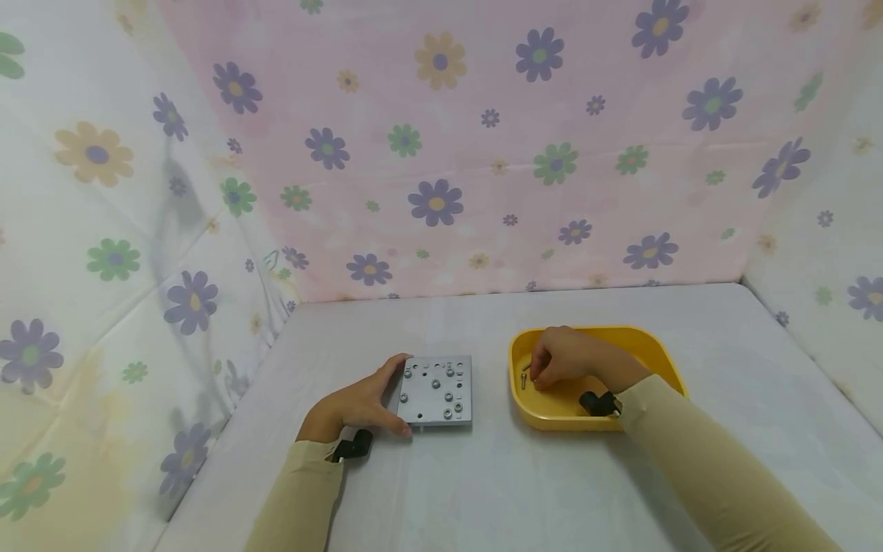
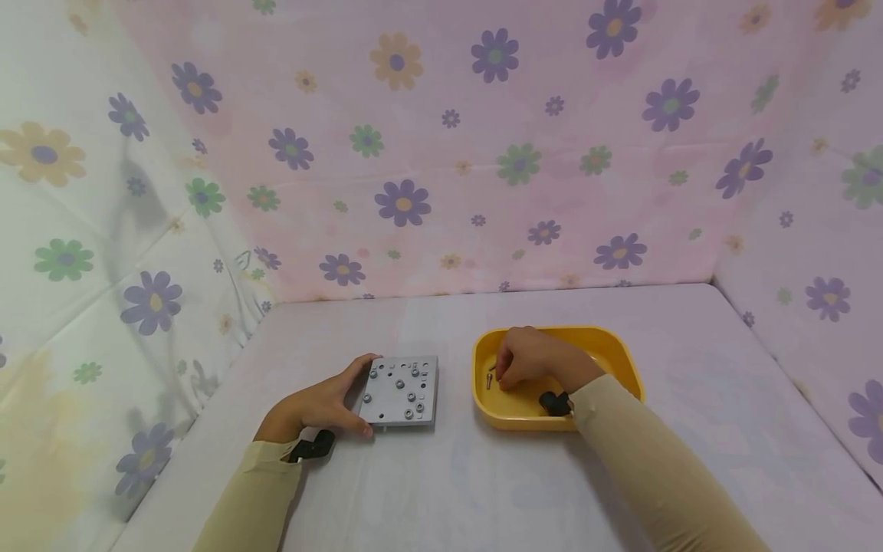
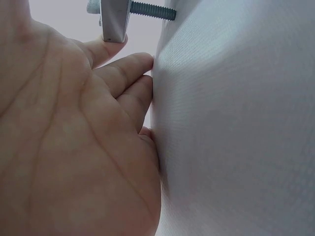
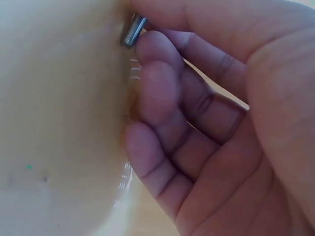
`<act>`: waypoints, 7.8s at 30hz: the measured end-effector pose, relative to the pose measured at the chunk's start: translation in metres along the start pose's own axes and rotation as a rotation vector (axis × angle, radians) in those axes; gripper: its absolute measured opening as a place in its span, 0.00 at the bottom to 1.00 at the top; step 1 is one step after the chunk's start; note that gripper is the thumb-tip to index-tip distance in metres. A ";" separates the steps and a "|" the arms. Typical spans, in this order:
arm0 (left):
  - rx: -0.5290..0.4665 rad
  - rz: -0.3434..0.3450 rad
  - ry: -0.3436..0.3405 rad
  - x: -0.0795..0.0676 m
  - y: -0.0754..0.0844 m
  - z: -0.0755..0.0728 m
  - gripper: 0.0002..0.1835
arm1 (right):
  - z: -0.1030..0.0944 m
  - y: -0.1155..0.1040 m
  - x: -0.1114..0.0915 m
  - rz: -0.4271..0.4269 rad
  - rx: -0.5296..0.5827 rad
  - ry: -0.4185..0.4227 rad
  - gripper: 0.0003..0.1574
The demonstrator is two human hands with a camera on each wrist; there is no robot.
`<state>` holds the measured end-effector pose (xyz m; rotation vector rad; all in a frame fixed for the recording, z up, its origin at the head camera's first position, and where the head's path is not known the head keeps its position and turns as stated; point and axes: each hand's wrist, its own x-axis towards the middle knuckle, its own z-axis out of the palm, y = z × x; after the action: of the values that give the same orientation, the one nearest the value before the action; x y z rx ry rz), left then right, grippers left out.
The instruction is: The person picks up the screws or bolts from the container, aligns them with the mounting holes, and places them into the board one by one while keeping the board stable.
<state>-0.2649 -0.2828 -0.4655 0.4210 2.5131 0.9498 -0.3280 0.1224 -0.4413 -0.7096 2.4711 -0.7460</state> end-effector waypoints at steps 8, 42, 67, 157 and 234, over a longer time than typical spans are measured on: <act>-0.011 -0.008 -0.001 -0.001 0.002 0.000 0.73 | -0.004 -0.003 -0.003 -0.018 -0.021 0.000 0.02; -0.011 0.003 -0.002 -0.001 0.003 0.000 0.72 | -0.022 -0.013 -0.023 -0.128 0.120 0.206 0.05; 0.003 0.007 0.020 -0.004 0.006 -0.002 0.74 | -0.011 -0.026 -0.027 -0.219 0.200 0.301 0.06; -0.006 0.035 -0.007 -0.001 0.006 -0.002 0.71 | 0.059 -0.114 0.012 -0.278 0.100 0.305 0.06; 0.018 0.015 -0.004 0.000 0.003 -0.002 0.71 | 0.108 -0.132 0.034 -0.199 0.164 0.347 0.06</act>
<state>-0.2655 -0.2820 -0.4621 0.4481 2.5197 0.9315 -0.2492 -0.0320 -0.4514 -0.8306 2.6254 -1.2229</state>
